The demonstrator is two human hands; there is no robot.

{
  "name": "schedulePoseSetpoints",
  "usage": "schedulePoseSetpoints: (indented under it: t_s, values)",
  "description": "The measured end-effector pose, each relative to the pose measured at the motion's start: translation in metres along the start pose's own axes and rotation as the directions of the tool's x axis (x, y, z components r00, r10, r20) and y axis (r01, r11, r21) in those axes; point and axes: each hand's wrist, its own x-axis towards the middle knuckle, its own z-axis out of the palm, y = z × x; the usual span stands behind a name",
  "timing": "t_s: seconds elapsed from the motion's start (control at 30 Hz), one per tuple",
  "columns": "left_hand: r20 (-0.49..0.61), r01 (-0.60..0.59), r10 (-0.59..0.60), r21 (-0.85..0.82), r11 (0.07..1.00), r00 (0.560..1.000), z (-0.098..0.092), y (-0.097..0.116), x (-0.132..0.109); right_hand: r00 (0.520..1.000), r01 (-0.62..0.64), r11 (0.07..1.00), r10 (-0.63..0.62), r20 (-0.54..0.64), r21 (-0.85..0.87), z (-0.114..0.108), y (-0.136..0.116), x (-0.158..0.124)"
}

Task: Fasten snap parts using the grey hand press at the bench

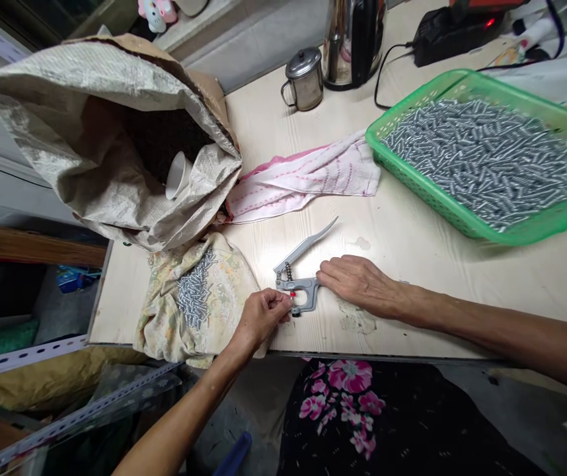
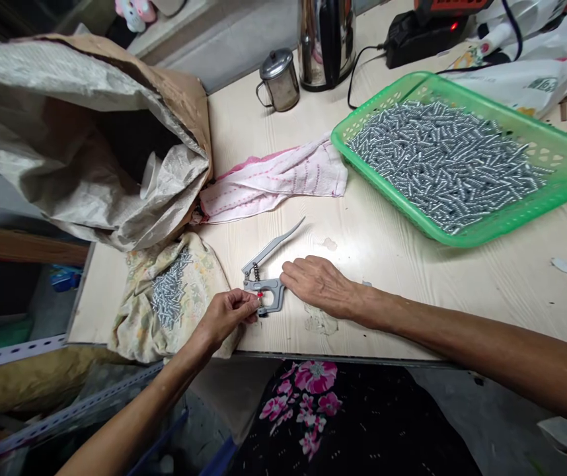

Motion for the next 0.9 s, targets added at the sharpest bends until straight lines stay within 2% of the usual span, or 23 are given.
schedulePoseSetpoints:
  t_s: [0.13,0.33,0.5,0.8,0.9]
  values:
    - [0.038,0.006,-0.008,0.052,0.999,0.999,-0.002,0.006,0.000,0.999,0.017,1.000,-0.017,-0.051,-0.004,0.000,0.000,0.001]
    - [0.041,0.131,-0.130,-0.027,0.991,0.991,0.004,0.011,-0.002,0.993,0.045,0.998,-0.050,-0.108,-0.051,0.003,0.000,-0.002]
    - [0.009,0.014,-0.014,0.020,1.000,1.000,0.008,-0.003,-0.002,0.984,0.033,0.998,-0.041,-0.173,-0.050,0.007,-0.003,-0.008]
    - [-0.046,-0.069,0.074,0.101,0.992,0.996,0.007,-0.010,-0.006,0.998,-0.013,0.997,0.017,-0.055,0.071,0.003,-0.003,-0.005]
    - [-0.044,-0.050,0.054,0.083,0.995,0.998,0.008,-0.011,-0.004,0.999,-0.012,0.997,0.015,-0.043,0.083,0.003,-0.002,-0.005]
